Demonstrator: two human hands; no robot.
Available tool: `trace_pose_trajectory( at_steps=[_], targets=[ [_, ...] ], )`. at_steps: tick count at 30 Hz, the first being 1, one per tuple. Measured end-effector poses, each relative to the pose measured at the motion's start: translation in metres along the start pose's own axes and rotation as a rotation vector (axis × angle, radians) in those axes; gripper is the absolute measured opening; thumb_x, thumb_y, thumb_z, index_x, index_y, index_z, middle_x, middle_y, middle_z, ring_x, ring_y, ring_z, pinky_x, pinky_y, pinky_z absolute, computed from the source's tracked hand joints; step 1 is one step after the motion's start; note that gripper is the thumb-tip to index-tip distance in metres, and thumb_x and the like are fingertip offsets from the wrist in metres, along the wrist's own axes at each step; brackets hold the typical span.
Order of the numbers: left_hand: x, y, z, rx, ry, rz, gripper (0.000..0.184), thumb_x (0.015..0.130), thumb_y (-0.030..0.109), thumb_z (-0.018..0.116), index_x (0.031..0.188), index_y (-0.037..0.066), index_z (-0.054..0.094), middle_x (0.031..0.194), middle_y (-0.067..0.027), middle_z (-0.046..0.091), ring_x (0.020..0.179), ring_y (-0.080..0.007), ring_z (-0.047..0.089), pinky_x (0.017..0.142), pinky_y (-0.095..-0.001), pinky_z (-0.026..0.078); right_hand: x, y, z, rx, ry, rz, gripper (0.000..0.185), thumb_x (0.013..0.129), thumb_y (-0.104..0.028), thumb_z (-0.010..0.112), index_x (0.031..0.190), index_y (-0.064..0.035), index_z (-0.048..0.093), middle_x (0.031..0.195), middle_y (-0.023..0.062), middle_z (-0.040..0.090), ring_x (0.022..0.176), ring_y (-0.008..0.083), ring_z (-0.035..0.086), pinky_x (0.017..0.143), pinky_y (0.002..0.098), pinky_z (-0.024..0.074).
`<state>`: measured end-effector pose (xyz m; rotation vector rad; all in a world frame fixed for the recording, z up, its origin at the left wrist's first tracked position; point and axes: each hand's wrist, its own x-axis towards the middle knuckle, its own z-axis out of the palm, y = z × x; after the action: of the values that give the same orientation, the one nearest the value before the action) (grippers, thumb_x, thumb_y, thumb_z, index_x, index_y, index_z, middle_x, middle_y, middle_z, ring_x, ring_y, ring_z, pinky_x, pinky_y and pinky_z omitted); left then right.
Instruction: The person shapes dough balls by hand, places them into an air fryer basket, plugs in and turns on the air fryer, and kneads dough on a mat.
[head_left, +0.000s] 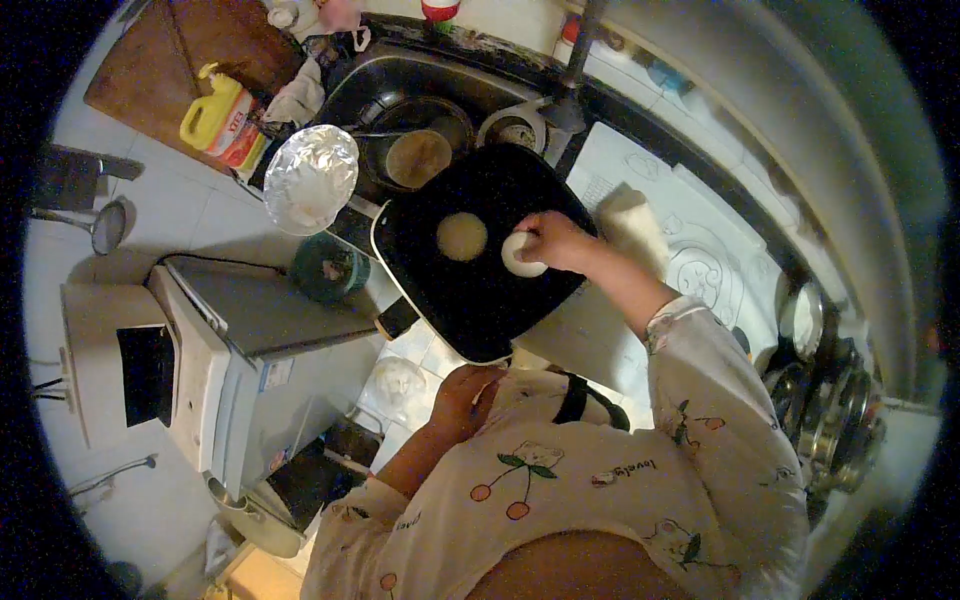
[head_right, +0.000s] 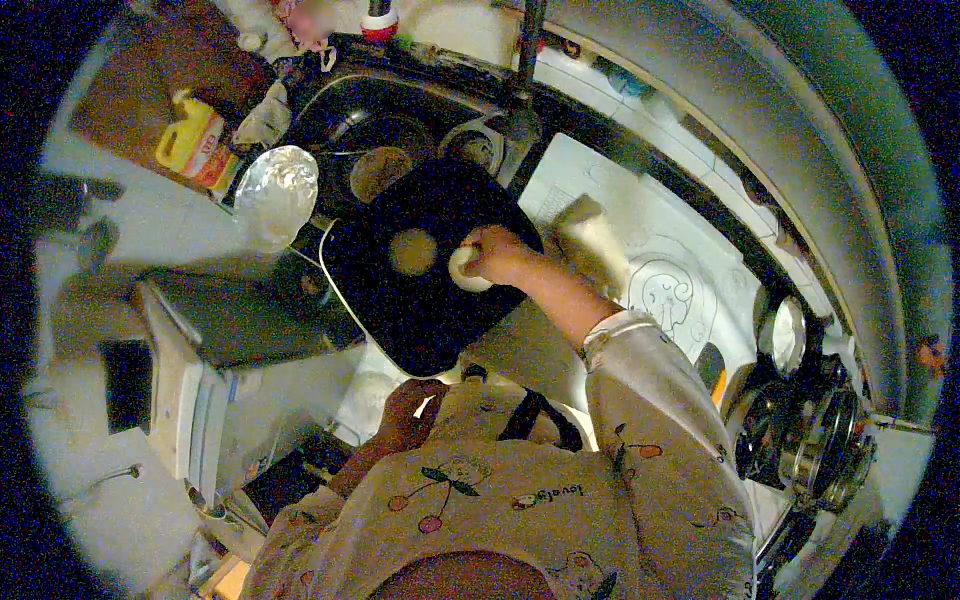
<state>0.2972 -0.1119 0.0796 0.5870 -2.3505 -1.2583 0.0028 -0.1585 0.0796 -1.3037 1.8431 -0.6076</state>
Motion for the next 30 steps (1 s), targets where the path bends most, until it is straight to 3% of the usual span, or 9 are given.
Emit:
trace_pose_trajectory(
  at_steps=[2,5,8,11,17,20,24,26,30],
  targets=[
    [-0.006,-0.007,-0.006,-0.025,0.035,-0.014,0.021,0.078,0.000,0.059,0.098,0.005,0.059,0.092,-0.0148,0.063,0.083,-0.0300,0.061,0.071,-0.0369,0.050,0.015,0.005,0.010,-0.006,-0.132,0.081,0.043,0.066,-0.020,0.074,0.102,-0.0018,0.061,0.094,0.0151,0.064,0.086,0.0262,0.061,0.078,0.0328,0.0476],
    [-0.014,-0.013,-0.010,-0.049,0.063,-0.068,0.021,0.077,-0.002,0.059,0.097,0.004,0.059,0.092,-0.0145,0.063,0.082,-0.0302,0.061,0.071,-0.0366,0.050,0.027,0.018,0.022,-0.139,-0.031,0.063,0.047,0.053,-0.023,0.080,0.094,-0.0077,0.064,0.088,0.0127,0.064,0.081,0.0260,0.061,0.074,0.0371,0.0499],
    [-0.015,-0.013,-0.013,-0.026,0.102,-0.065,0.018,0.077,-0.003,0.059,0.093,0.003,0.058,0.090,-0.0146,0.062,0.081,-0.0308,0.061,0.070,-0.0362,0.050,0.032,0.026,0.023,-0.132,-0.062,0.050,0.048,0.055,-0.025,0.080,0.096,-0.0078,0.063,0.093,0.0138,0.063,0.084,0.0284,0.061,0.074,0.0384,0.0501],
    [-0.011,-0.017,-0.013,-0.036,0.112,-0.096,0.015,0.077,-0.003,0.058,0.090,0.003,0.057,0.088,-0.0149,0.061,0.081,-0.0311,0.060,0.070,-0.0363,0.050,0.022,-0.002,0.012,-0.282,-0.082,0.118,0.042,0.065,-0.020,0.074,0.102,-0.0043,0.062,0.095,0.0163,0.064,0.088,0.0309,0.061,0.080,0.0366,0.0476],
    [-0.004,-0.020,-0.020,0.002,0.120,-0.122,0.014,0.077,-0.003,0.058,0.090,0.003,0.056,0.087,-0.0155,0.061,0.079,-0.0324,0.061,0.069,-0.0368,0.050,0.010,-0.005,0.015,-0.329,0.000,0.161,0.043,0.069,-0.022,0.071,0.108,-0.0058,0.060,0.102,0.0195,0.060,0.095,0.0359,0.058,0.085,0.0395,0.0462],
    [-0.004,-0.018,-0.026,0.024,0.127,-0.154,0.013,0.077,-0.003,0.059,0.088,0.003,0.057,0.088,-0.0157,0.061,0.079,-0.0318,0.061,0.067,-0.0363,0.050,0.001,-0.005,0.013,-0.378,0.110,0.035,0.042,0.073,-0.023,0.067,0.111,-0.0062,0.058,0.108,0.0210,0.057,0.099,0.0362,0.055,0.087,0.0399,0.0446],
    [-0.009,-0.019,-0.038,0.127,0.217,-0.057,0.016,0.074,-0.005,0.060,0.087,0.005,0.059,0.084,-0.0140,0.063,0.077,-0.0288,0.062,0.066,-0.0344,0.050,-0.008,-0.012,0.009,-0.376,0.042,0.061,0.041,0.076,-0.022,0.064,0.114,-0.0076,0.058,0.108,0.0206,0.055,0.101,0.0360,0.053,0.088,0.0401,0.0437],
    [-0.014,-0.015,-0.047,0.246,0.337,-0.028,0.020,0.070,-0.002,0.067,0.087,0.006,0.060,0.078,-0.0109,0.063,0.074,-0.0276,0.062,0.066,-0.0347,0.050,-0.013,-0.016,0.009,-0.373,0.024,0.090,0.040,0.077,-0.023,0.062,0.115,-0.0081,0.057,0.108,0.0197,0.056,0.101,0.0351,0.053,0.088,0.0399,0.0440],
    [0.000,-0.018,-0.071,0.561,0.721,0.110,0.044,0.064,0.007,0.075,0.104,0.004,0.054,0.099,-0.0132,0.060,0.091,-0.0322,0.057,0.079,-0.0422,0.045,-0.020,-0.028,0.014,-0.528,0.030,0.082,0.041,0.079,-0.027,0.060,0.118,-0.0123,0.056,0.122,0.0179,0.048,0.113,0.0344,0.046,0.095,0.0418,0.0389]
  ],
)
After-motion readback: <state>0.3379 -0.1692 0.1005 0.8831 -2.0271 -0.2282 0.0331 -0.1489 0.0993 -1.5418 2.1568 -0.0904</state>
